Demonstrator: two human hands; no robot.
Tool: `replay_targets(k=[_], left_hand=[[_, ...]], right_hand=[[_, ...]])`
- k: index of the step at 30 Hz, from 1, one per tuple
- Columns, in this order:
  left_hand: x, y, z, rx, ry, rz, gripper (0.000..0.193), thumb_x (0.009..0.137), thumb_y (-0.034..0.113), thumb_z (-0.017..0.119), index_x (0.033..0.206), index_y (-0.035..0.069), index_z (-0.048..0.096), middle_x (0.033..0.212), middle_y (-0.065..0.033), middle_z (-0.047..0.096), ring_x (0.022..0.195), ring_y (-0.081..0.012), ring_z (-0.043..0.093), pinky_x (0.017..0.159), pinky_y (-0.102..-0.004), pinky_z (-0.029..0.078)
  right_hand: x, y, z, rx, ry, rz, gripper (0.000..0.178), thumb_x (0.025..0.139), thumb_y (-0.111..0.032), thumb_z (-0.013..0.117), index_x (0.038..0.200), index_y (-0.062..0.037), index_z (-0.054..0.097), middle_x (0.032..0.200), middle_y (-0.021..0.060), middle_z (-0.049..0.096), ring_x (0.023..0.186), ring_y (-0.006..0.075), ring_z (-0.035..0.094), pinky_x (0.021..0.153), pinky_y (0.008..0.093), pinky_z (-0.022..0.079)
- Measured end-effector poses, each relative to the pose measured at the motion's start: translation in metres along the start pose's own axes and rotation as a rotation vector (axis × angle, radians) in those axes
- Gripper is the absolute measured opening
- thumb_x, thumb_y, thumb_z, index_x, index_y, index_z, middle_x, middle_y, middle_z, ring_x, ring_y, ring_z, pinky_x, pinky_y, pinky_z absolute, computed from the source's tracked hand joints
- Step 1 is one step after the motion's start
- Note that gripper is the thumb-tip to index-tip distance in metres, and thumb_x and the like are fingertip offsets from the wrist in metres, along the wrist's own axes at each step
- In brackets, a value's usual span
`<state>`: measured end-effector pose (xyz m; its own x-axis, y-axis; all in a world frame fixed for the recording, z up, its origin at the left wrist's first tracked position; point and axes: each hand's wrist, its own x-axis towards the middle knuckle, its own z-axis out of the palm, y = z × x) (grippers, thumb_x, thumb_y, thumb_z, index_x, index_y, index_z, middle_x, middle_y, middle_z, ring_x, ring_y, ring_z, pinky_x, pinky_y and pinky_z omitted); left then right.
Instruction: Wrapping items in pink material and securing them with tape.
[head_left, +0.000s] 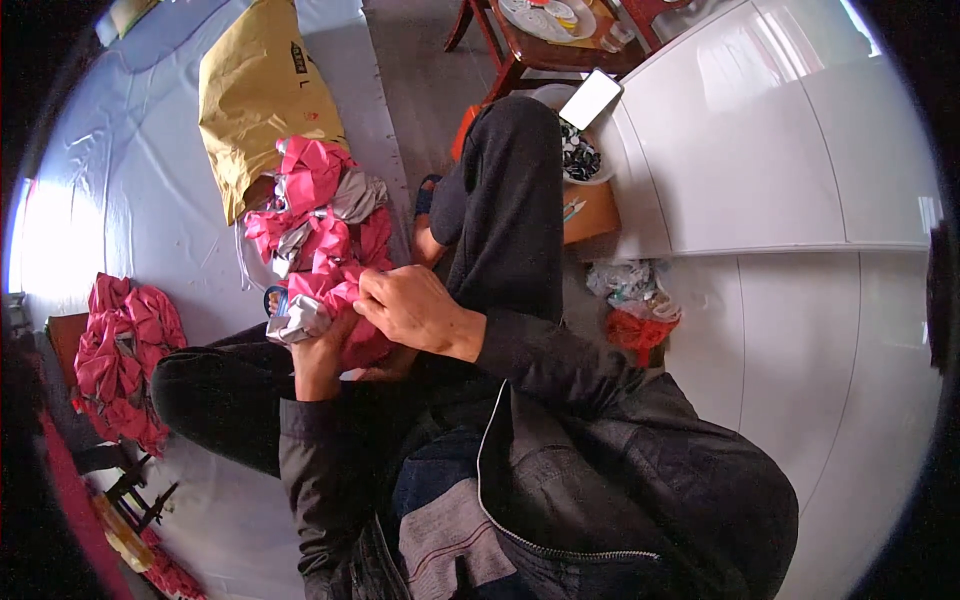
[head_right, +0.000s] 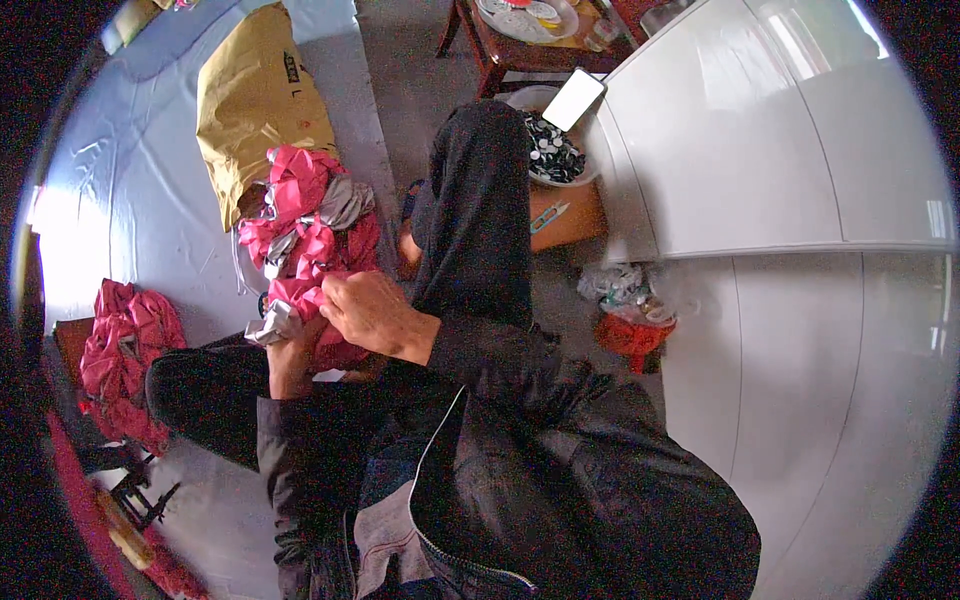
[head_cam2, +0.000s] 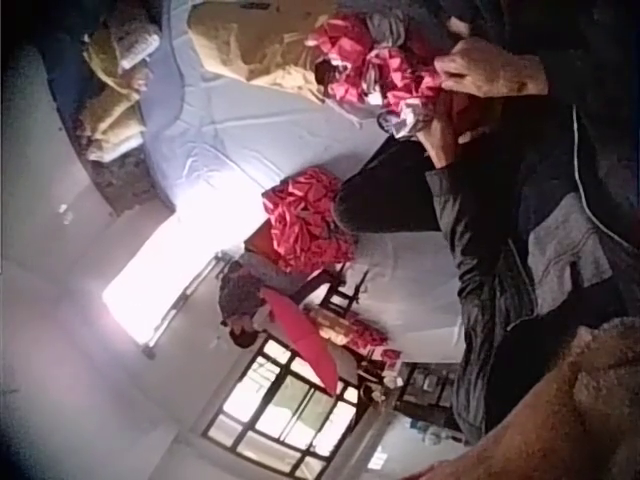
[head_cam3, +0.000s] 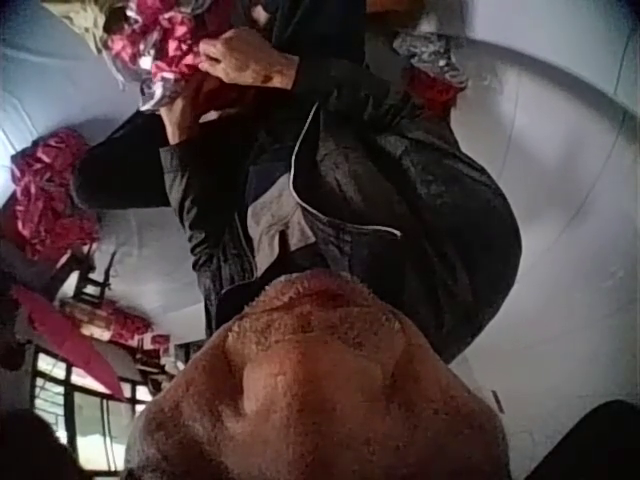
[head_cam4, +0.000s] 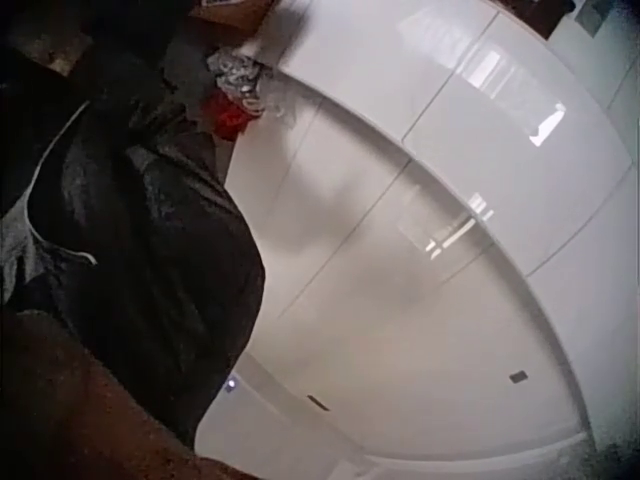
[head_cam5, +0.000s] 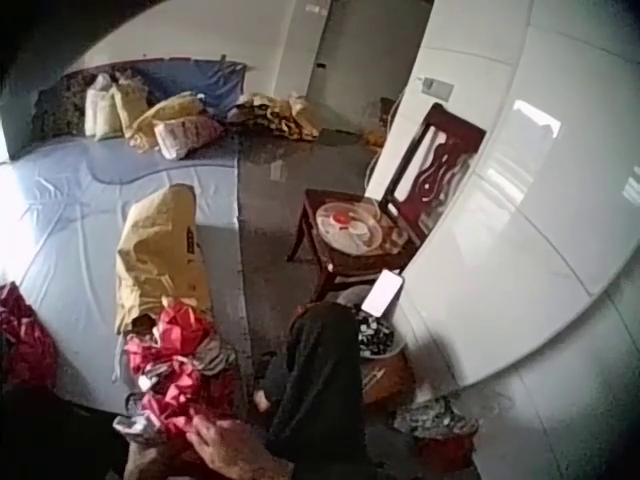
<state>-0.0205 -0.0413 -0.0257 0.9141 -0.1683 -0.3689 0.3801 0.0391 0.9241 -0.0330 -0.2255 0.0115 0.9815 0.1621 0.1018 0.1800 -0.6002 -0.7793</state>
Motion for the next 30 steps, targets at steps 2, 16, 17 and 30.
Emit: replay_targets(k=[2, 16, 17, 30], left_hand=[[-0.001, 0.011, -0.011, 0.018, -0.045, -0.044, 0.015, 0.083, 0.003, 0.071, 0.093, 0.007, 0.061, 0.091, -0.0033, 0.061, 0.079, -0.015, 0.058, 0.067, -0.029, 0.049], [-0.027, -0.002, -0.003, 0.878, -0.337, 0.634, 0.031, 0.072, -0.005, 0.059, 0.103, 0.0, 0.063, 0.099, -0.0152, 0.064, 0.089, -0.0358, 0.062, 0.074, -0.0418, 0.051], [-0.032, 0.002, -0.006, 0.94, -0.35, 0.651, 0.032, 0.071, -0.005, 0.058, 0.103, 0.0, 0.063, 0.099, -0.0164, 0.064, 0.09, -0.0377, 0.062, 0.074, -0.0426, 0.051], [-0.047, 0.073, 0.014, 0.993, -0.085, 0.779, 0.039, 0.066, -0.003, 0.062, 0.104, 0.001, 0.067, 0.086, -0.017, 0.064, 0.082, -0.0363, 0.064, 0.071, -0.0409, 0.051]], right_hand=[[0.007, -0.019, -0.009, 0.053, 0.068, -0.056, 0.018, 0.089, -0.018, 0.062, 0.083, -0.0021, 0.055, 0.072, 0.017, 0.062, 0.068, 0.0371, 0.064, 0.06, 0.0459, 0.049], [0.03, -0.015, 0.027, 0.152, -0.419, -0.558, 0.019, 0.084, -0.02, 0.06, 0.094, -0.0046, 0.066, 0.08, 0.0137, 0.065, 0.076, 0.0338, 0.065, 0.069, 0.0437, 0.051], [0.031, -0.007, 0.03, 0.197, -0.449, -0.536, 0.021, 0.084, -0.02, 0.059, 0.096, -0.0049, 0.067, 0.082, 0.0137, 0.066, 0.076, 0.0348, 0.065, 0.07, 0.0432, 0.051], [0.027, 0.028, -0.011, 0.525, -0.666, -0.107, 0.023, 0.091, -0.014, 0.059, 0.107, 0.0011, 0.065, 0.097, 0.0189, 0.069, 0.094, 0.0252, 0.066, 0.082, 0.034, 0.049]])
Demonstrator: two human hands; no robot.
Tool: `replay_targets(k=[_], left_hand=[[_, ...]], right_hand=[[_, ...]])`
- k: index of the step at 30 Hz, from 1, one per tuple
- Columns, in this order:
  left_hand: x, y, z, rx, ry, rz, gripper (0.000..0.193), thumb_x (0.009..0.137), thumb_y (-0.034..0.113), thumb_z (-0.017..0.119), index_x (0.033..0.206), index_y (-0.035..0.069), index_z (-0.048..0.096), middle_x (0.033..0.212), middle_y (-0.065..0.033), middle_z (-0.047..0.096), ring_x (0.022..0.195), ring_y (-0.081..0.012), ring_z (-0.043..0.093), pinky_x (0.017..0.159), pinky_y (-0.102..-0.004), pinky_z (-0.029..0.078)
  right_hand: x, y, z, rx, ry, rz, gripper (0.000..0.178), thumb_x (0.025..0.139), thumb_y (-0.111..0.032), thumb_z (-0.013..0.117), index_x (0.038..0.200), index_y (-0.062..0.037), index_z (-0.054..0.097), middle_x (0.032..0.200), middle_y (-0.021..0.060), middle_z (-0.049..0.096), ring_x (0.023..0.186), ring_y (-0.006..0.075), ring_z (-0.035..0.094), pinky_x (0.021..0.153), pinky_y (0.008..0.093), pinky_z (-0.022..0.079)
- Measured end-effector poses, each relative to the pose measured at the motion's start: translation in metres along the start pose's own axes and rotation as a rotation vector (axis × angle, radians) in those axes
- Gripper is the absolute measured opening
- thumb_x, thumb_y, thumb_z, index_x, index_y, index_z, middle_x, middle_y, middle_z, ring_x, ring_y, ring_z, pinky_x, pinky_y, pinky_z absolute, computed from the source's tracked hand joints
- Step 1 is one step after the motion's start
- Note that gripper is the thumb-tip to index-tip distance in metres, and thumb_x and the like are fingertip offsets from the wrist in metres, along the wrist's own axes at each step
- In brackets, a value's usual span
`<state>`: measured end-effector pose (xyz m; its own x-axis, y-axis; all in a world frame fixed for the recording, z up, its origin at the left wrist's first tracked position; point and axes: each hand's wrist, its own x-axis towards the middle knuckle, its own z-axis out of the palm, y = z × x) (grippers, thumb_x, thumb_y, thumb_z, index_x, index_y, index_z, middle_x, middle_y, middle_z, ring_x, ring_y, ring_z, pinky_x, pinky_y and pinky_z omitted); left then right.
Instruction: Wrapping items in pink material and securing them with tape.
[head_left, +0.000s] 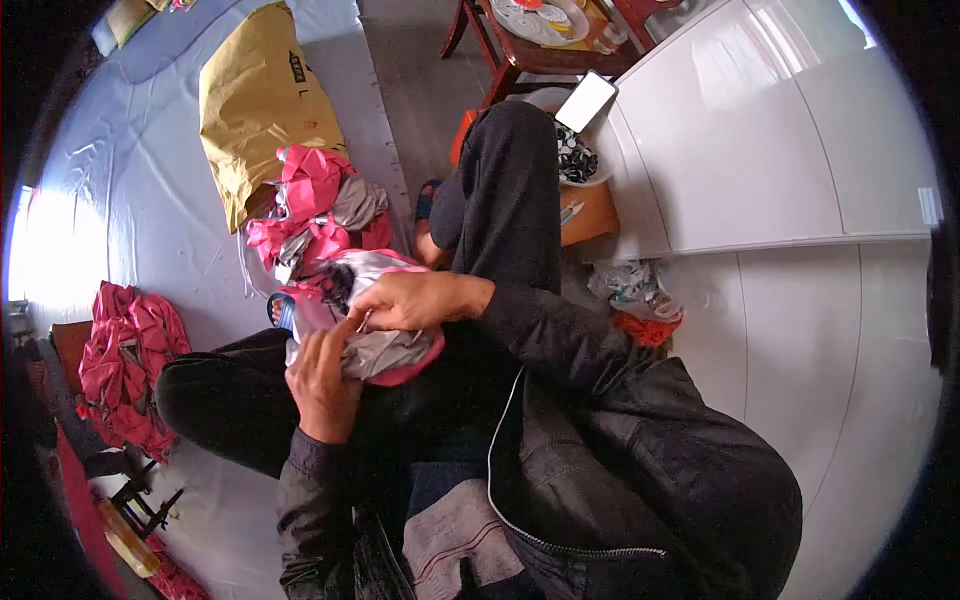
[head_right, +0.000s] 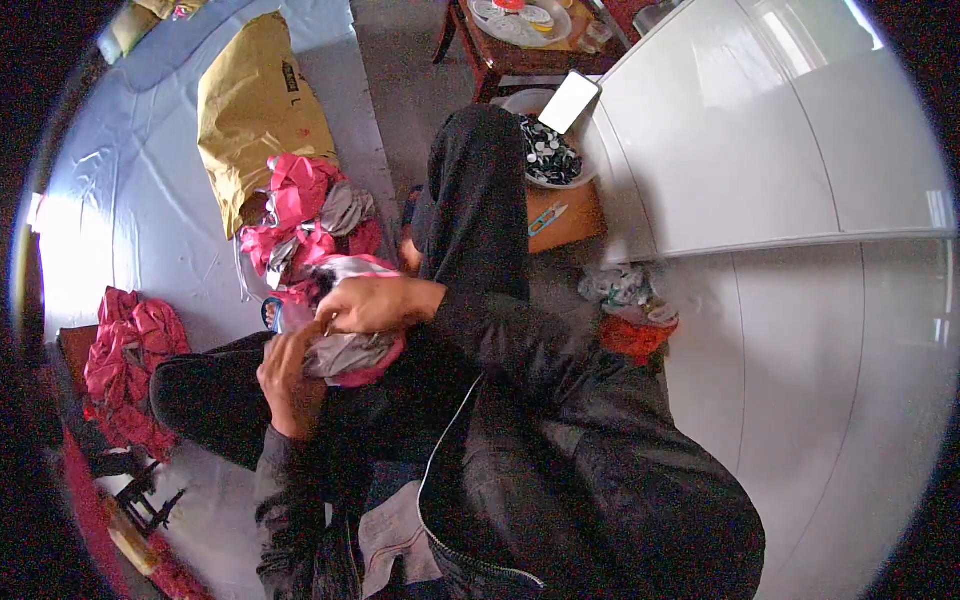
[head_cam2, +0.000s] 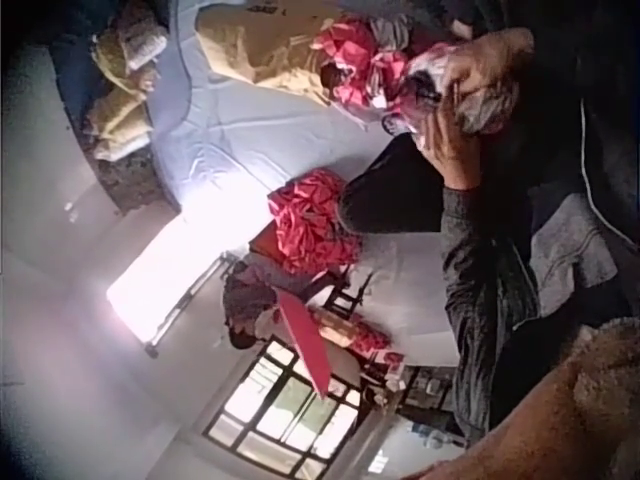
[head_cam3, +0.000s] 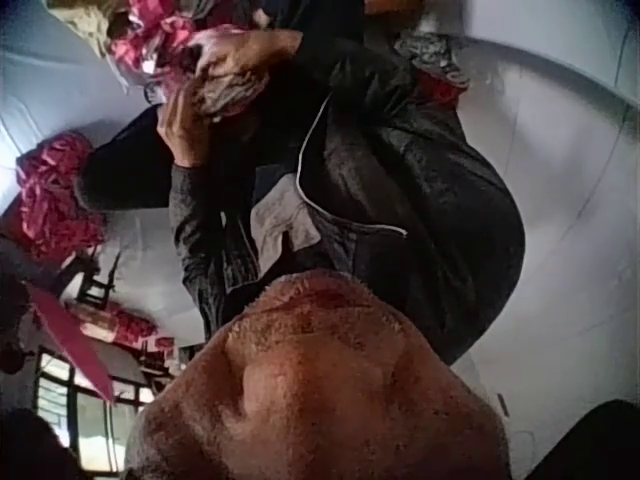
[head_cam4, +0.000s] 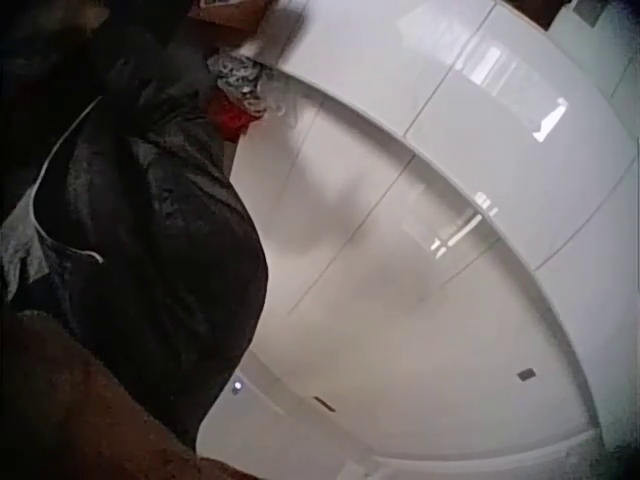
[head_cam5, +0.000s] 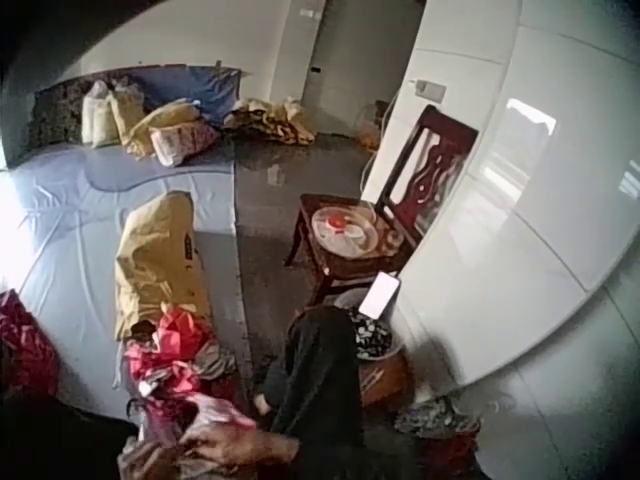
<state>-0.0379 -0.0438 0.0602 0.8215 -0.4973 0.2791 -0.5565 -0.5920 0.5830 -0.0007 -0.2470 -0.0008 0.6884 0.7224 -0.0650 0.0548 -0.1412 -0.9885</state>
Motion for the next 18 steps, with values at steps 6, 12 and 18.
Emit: replay_targets(k=[6, 12, 18], left_hand=[[0.004, -0.006, -0.001, -0.017, 0.193, 0.017, 0.035, 0.069, 0.002, 0.067, 0.104, 0.001, 0.067, 0.089, -0.0153, 0.066, 0.084, -0.0341, 0.066, 0.075, -0.0396, 0.052], [-0.005, -0.013, 0.011, -0.16, 0.183, -0.066, 0.029, 0.074, 0.005, 0.068, 0.102, 0.0, 0.067, 0.089, -0.0137, 0.068, 0.085, -0.0319, 0.068, 0.085, -0.0397, 0.052], [-0.015, -0.024, 0.019, -0.217, 0.156, -0.14, 0.024, 0.078, 0.007, 0.068, 0.102, 0.0, 0.066, 0.091, -0.013, 0.069, 0.085, -0.026, 0.069, 0.085, -0.037, 0.051]], right_hand=[[-0.007, -0.02, 0.036, 0.066, 0.237, -0.028, 0.018, 0.088, -0.01, 0.061, 0.102, 0.001, 0.064, 0.092, 0.0187, 0.068, 0.086, 0.022, 0.066, 0.075, 0.0356, 0.05], [-0.008, -0.022, 0.04, 0.058, 0.357, 0.084, 0.018, 0.088, -0.01, 0.064, 0.098, 0.0043, 0.063, 0.082, 0.0134, 0.067, 0.079, 0.0104, 0.061, 0.072, 0.033, 0.049], [-0.006, -0.017, 0.044, 0.052, 0.37, 0.052, 0.019, 0.087, -0.014, 0.063, 0.091, 0.0038, 0.063, 0.076, 0.0161, 0.065, 0.073, 0.0144, 0.062, 0.068, 0.0341, 0.048]])
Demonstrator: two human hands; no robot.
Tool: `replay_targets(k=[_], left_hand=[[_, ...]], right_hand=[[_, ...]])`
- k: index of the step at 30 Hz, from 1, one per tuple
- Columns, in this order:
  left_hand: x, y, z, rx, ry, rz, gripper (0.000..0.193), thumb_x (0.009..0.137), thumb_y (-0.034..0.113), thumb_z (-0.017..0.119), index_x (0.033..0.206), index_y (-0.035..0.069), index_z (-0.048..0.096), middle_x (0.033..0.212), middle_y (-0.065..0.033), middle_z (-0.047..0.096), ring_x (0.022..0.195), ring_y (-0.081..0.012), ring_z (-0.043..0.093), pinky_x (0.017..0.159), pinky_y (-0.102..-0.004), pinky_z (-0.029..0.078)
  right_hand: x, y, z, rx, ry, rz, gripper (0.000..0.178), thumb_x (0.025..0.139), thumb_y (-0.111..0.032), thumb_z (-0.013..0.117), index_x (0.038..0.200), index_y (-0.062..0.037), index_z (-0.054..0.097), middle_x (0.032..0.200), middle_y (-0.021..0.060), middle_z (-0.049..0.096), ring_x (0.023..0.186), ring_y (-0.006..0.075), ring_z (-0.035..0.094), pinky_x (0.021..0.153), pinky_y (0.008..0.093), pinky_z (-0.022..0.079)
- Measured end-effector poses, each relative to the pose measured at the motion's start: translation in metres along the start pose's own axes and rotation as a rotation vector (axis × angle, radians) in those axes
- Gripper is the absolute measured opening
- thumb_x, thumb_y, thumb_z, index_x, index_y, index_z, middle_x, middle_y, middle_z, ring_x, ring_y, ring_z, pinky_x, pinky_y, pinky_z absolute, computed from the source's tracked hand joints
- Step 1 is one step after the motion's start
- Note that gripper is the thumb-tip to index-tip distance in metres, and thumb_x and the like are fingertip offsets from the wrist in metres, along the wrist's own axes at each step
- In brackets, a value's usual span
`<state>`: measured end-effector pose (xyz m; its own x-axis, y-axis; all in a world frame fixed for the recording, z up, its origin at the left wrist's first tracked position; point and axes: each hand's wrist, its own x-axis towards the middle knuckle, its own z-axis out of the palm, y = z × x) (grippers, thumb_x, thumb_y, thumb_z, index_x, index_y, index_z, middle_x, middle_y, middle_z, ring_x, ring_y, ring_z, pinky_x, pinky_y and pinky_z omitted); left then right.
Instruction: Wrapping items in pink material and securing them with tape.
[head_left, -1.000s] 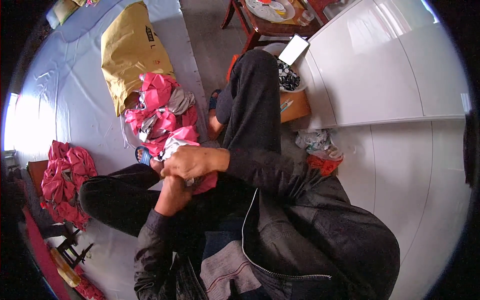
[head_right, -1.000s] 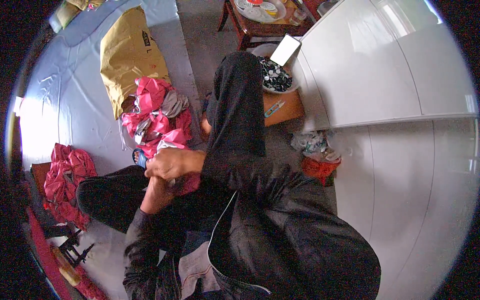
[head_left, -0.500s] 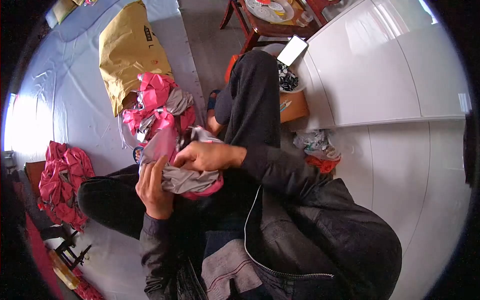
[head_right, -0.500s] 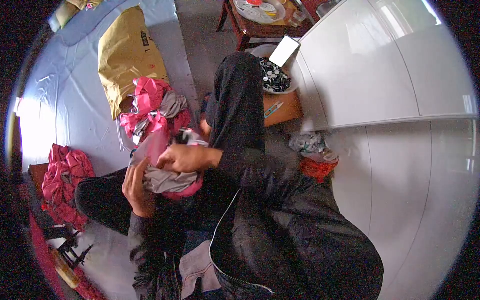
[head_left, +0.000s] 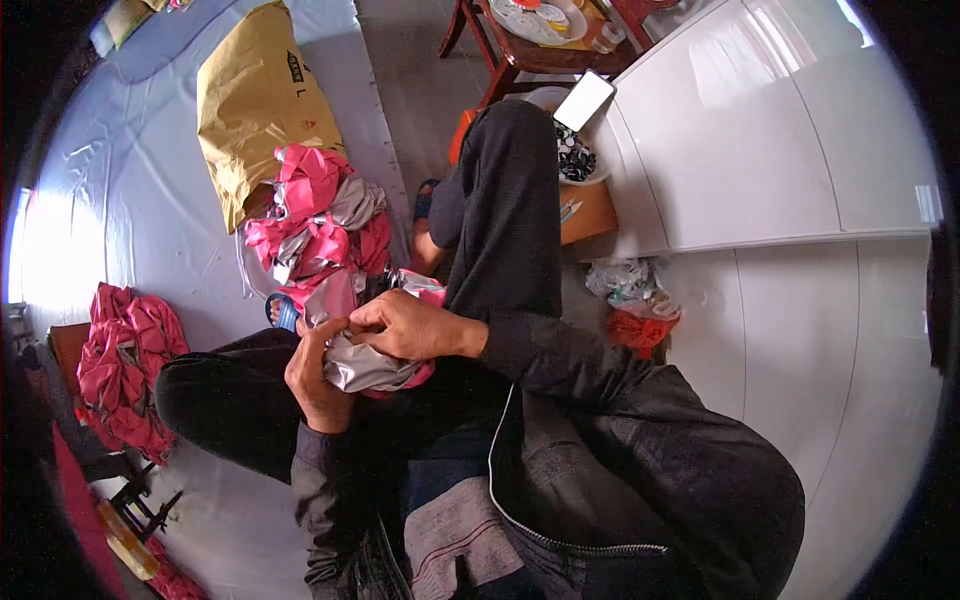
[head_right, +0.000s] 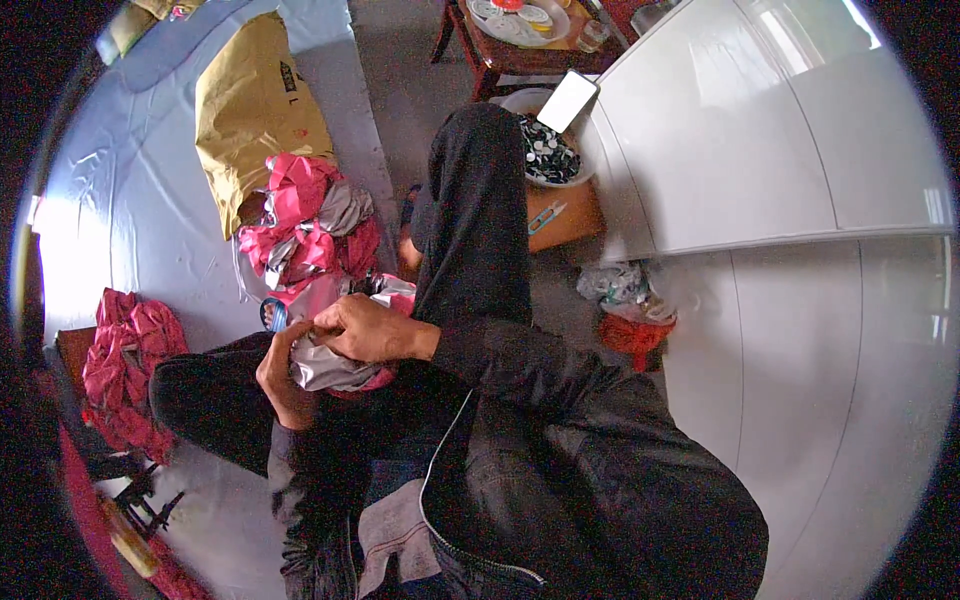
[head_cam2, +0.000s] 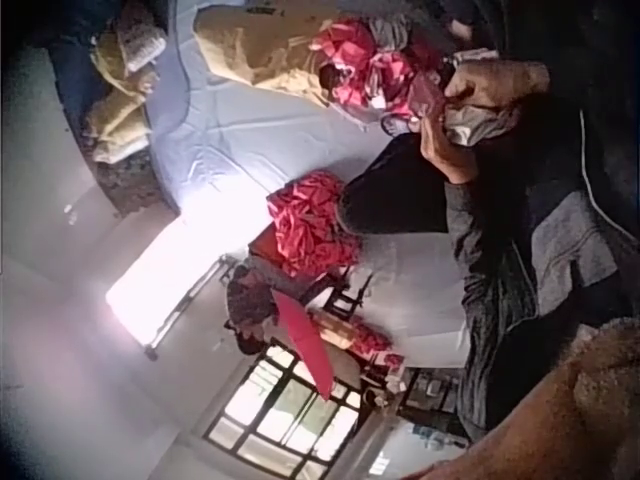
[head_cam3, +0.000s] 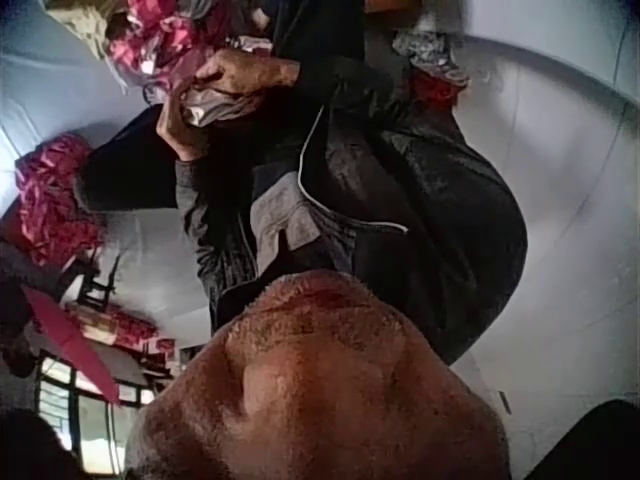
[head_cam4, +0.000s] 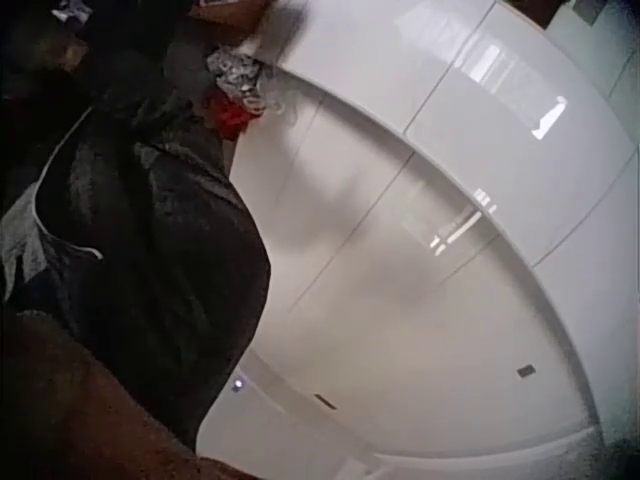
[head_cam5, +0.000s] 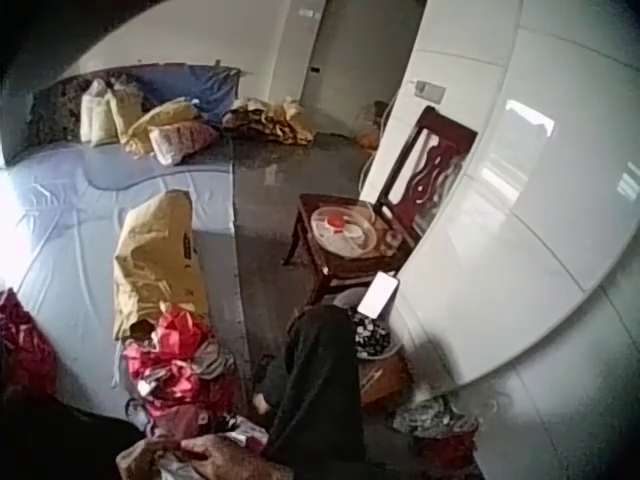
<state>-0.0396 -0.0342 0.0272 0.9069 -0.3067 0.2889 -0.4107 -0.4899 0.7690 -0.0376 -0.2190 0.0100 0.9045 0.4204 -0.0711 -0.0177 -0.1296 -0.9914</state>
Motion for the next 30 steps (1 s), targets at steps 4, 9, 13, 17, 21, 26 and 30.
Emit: replay_targets(k=[4, 9, 13, 17, 21, 26, 30], left_hand=[[-0.006, -0.016, 0.006, -0.019, 0.004, -0.056, 0.028, 0.079, 0.009, 0.067, 0.106, 0.003, 0.065, 0.093, -0.0105, 0.07, 0.085, -0.0214, 0.069, 0.076, -0.0315, 0.053], [-0.002, -0.017, 0.015, -0.125, 0.09, -0.124, 0.03, 0.079, 0.009, 0.068, 0.108, 0.003, 0.065, 0.093, -0.0075, 0.07, 0.086, -0.0168, 0.067, 0.076, -0.0305, 0.052], [0.006, -0.009, 0.02, -0.184, 0.108, -0.141, 0.025, 0.082, 0.008, 0.066, 0.106, 0.0, 0.065, 0.089, -0.0076, 0.068, 0.08, -0.0161, 0.064, 0.076, -0.0296, 0.05], [0.002, -0.019, 0.019, -0.212, 0.028, -0.188, 0.029, 0.082, 0.013, 0.067, 0.106, -0.001, 0.064, 0.088, -0.0058, 0.067, 0.08, -0.0137, 0.062, 0.074, -0.0285, 0.049], [-0.003, -0.029, 0.018, -0.211, -0.018, -0.237, 0.032, 0.081, 0.018, 0.067, 0.107, -0.002, 0.064, 0.086, -0.0047, 0.065, 0.08, -0.0112, 0.059, 0.071, -0.0275, 0.048], [-0.007, -0.026, 0.018, -0.165, 0.069, -0.191, 0.031, 0.08, 0.018, 0.067, 0.104, -0.002, 0.065, 0.081, -0.0055, 0.064, 0.077, -0.0098, 0.058, 0.068, -0.0268, 0.047], [0.0, -0.014, 0.01, -0.071, 0.052, -0.124, 0.032, 0.078, 0.018, 0.069, 0.103, -0.002, 0.066, 0.077, -0.0054, 0.065, 0.072, -0.0106, 0.059, 0.066, -0.0266, 0.047]], right_hand=[[0.001, -0.003, 0.001, 0.017, 0.008, -0.012, 0.018, 0.084, -0.016, 0.062, 0.087, 0.0021, 0.064, 0.074, 0.0193, 0.065, 0.069, 0.0228, 0.067, 0.064, 0.0373, 0.048], [0.003, -0.007, 0.0, -0.028, 0.054, 0.002, 0.018, 0.083, -0.017, 0.062, 0.084, 0.0012, 0.064, 0.073, 0.0185, 0.064, 0.068, 0.0256, 0.067, 0.063, 0.038, 0.048], [0.005, -0.002, 0.0, -0.081, 0.094, -0.07, 0.018, 0.085, -0.015, 0.061, 0.084, 0.0029, 0.061, 0.072, 0.0173, 0.063, 0.067, 0.0209, 0.063, 0.064, 0.0355, 0.047], [0.004, -0.006, -0.001, -0.105, 0.127, -0.097, 0.019, 0.087, -0.015, 0.061, 0.084, 0.0035, 0.06, 0.072, 0.0169, 0.062, 0.065, 0.0189, 0.061, 0.064, 0.0345, 0.046], [0.002, -0.004, -0.001, -0.127, 0.152, -0.089, 0.019, 0.087, -0.016, 0.061, 0.084, 0.003, 0.06, 0.07, 0.0165, 0.062, 0.064, 0.019, 0.06, 0.063, 0.0347, 0.046], [0.001, -0.009, -0.008, -0.108, 0.114, -0.043, 0.023, 0.089, -0.019, 0.061, 0.082, 0.0024, 0.059, 0.067, 0.0148, 0.059, 0.061, 0.0178, 0.059, 0.06, 0.0352, 0.045], [-0.001, -0.026, -0.016, -0.07, 0.045, 0.051, 0.026, 0.09, -0.022, 0.06, 0.077, 0.0017, 0.06, 0.067, 0.0193, 0.059, 0.061, 0.0245, 0.061, 0.058, 0.0401, 0.044]])
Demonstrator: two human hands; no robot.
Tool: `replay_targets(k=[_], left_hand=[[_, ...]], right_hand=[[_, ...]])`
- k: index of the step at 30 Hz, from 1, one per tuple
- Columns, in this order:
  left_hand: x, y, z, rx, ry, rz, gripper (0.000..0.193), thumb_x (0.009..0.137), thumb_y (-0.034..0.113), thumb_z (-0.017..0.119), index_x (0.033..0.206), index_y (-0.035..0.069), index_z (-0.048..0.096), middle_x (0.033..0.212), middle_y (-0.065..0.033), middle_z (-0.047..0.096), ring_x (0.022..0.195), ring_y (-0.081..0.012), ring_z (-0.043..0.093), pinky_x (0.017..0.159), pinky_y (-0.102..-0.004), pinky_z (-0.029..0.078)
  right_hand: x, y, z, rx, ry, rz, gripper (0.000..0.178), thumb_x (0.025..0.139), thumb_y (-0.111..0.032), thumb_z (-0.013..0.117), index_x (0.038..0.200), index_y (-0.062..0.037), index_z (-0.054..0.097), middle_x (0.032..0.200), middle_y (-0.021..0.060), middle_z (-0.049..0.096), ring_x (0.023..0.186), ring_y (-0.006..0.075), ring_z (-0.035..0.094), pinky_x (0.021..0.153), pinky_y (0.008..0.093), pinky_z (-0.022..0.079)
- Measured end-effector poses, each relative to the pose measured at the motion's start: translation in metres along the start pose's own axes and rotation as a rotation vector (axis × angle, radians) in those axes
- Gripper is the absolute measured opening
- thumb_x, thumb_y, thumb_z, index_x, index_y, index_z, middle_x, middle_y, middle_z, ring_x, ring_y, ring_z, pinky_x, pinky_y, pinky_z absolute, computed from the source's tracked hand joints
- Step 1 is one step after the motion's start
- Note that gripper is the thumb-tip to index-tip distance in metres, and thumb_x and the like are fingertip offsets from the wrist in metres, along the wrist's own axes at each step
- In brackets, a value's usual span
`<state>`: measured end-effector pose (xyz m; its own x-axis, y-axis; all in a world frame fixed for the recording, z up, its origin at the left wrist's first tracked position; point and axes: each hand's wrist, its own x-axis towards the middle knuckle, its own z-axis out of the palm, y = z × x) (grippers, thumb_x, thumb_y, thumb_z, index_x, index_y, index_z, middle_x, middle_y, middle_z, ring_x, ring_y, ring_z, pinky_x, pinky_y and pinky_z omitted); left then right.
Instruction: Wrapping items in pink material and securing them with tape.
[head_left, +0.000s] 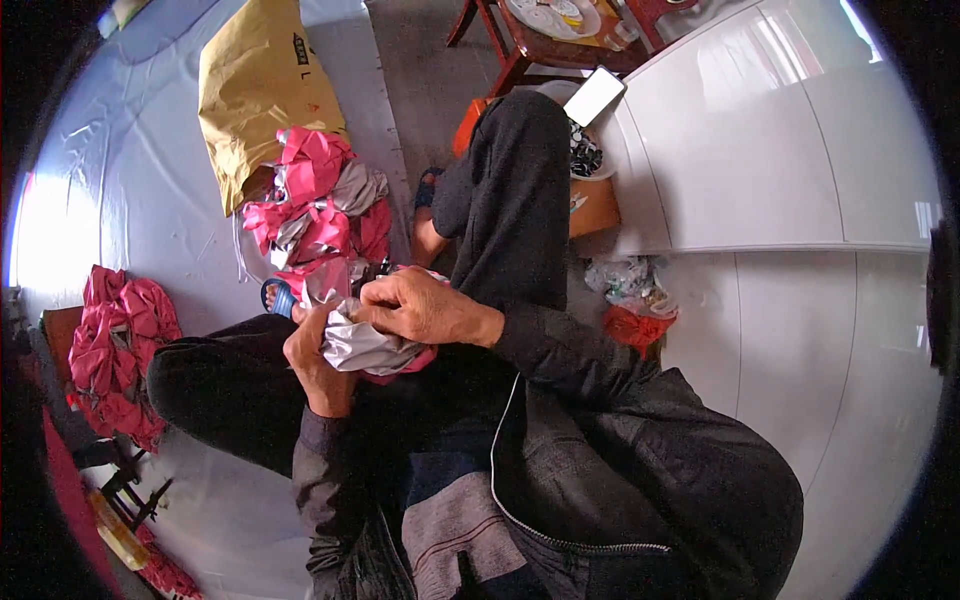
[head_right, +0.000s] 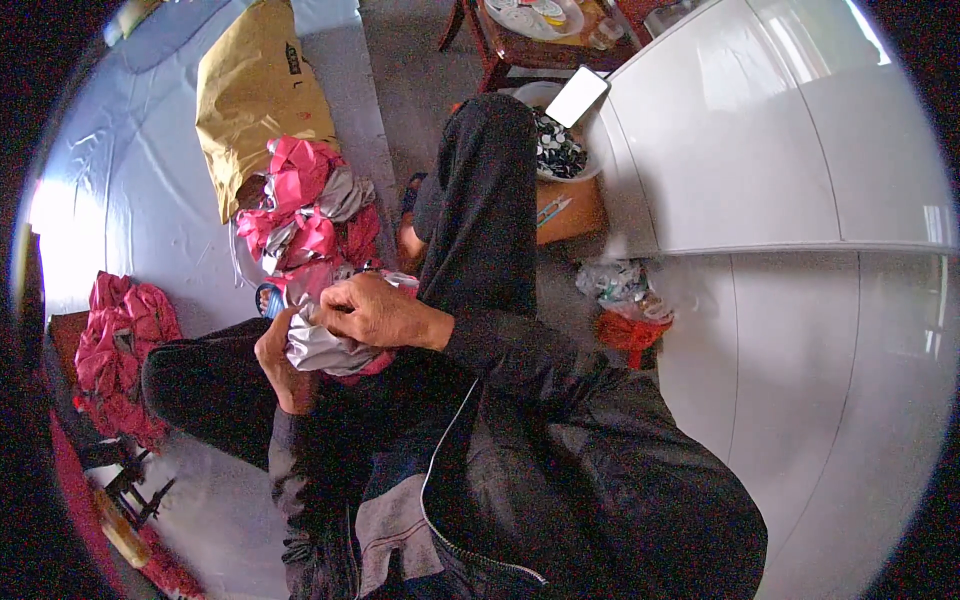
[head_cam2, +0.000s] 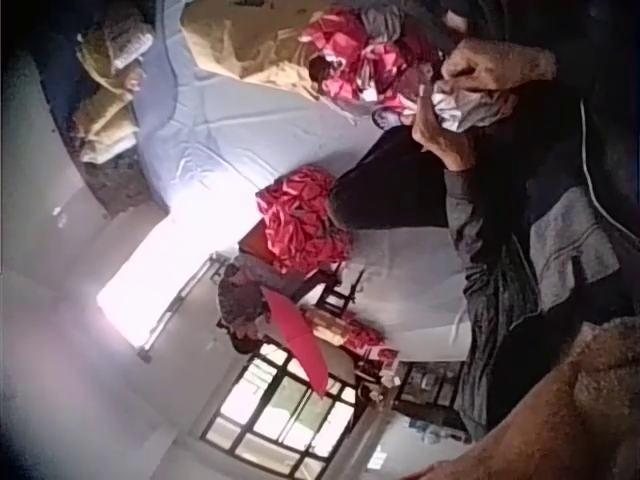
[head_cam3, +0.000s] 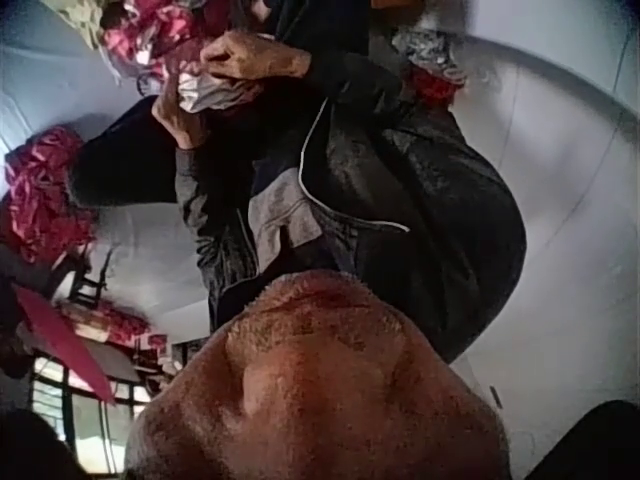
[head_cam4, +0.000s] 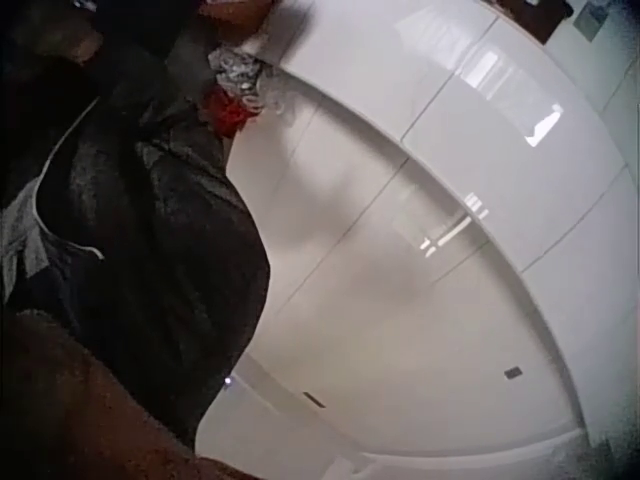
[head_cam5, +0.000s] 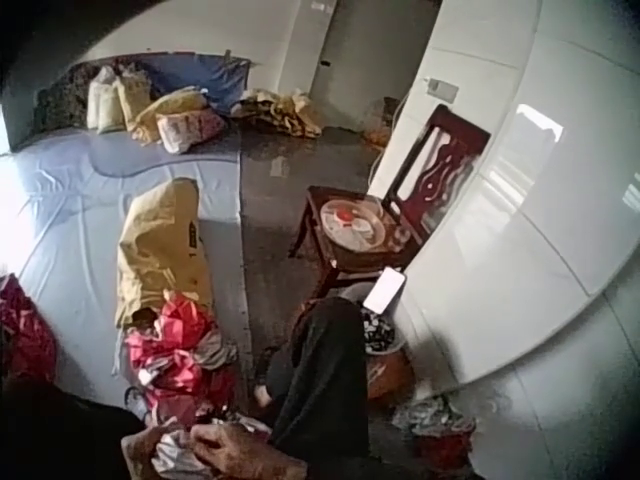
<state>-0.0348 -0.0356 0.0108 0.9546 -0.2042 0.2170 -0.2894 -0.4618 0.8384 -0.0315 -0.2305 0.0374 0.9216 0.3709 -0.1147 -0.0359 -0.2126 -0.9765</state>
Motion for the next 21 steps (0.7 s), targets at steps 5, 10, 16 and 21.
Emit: replay_targets(k=[5, 10, 16, 21], left_hand=[[0.005, 0.0, 0.006, -0.035, 0.102, 0.035, 0.032, 0.076, 0.017, 0.069, 0.103, 0.0, 0.068, 0.076, -0.0049, 0.065, 0.07, -0.0104, 0.059, 0.064, -0.0271, 0.047], [0.003, 0.022, -0.004, 0.028, 0.08, -0.024, 0.024, 0.073, 0.004, 0.068, 0.097, 0.001, 0.069, 0.078, -0.0129, 0.068, 0.073, -0.0216, 0.069, 0.068, -0.0303, 0.051], [0.006, 0.033, -0.005, -0.094, 0.055, 0.006, 0.025, 0.07, 0.004, 0.069, 0.095, 0.002, 0.069, 0.083, -0.0116, 0.068, 0.077, -0.027, 0.068, 0.069, -0.0316, 0.051], [0.005, 0.034, -0.01, -0.066, 0.14, 0.137, 0.027, 0.067, 0.004, 0.072, 0.095, 0.002, 0.069, 0.084, -0.0114, 0.069, 0.077, -0.0267, 0.068, 0.069, -0.032, 0.051]], right_hand=[[-0.005, 0.001, 0.005, 0.02, 0.047, -0.025, 0.028, 0.094, -0.022, 0.06, 0.079, 0.0011, 0.057, 0.062, 0.0121, 0.053, 0.059, 0.0154, 0.054, 0.057, 0.0351, 0.042], [-0.007, 0.004, 0.018, -0.039, 0.119, -0.12, 0.02, 0.093, -0.016, 0.061, 0.082, 0.0015, 0.058, 0.066, 0.013, 0.054, 0.063, 0.0137, 0.054, 0.058, 0.0338, 0.042], [-0.017, -0.017, 0.007, -0.087, 0.089, -0.002, 0.013, 0.09, -0.01, 0.063, 0.091, 0.0026, 0.063, 0.073, 0.014, 0.061, 0.067, 0.0137, 0.059, 0.06, 0.0315, 0.044], [-0.016, -0.015, 0.007, -0.185, 0.058, -0.1, 0.014, 0.09, -0.01, 0.065, 0.094, 0.0032, 0.064, 0.077, 0.0128, 0.064, 0.07, 0.0134, 0.062, 0.063, 0.0283, 0.046]])
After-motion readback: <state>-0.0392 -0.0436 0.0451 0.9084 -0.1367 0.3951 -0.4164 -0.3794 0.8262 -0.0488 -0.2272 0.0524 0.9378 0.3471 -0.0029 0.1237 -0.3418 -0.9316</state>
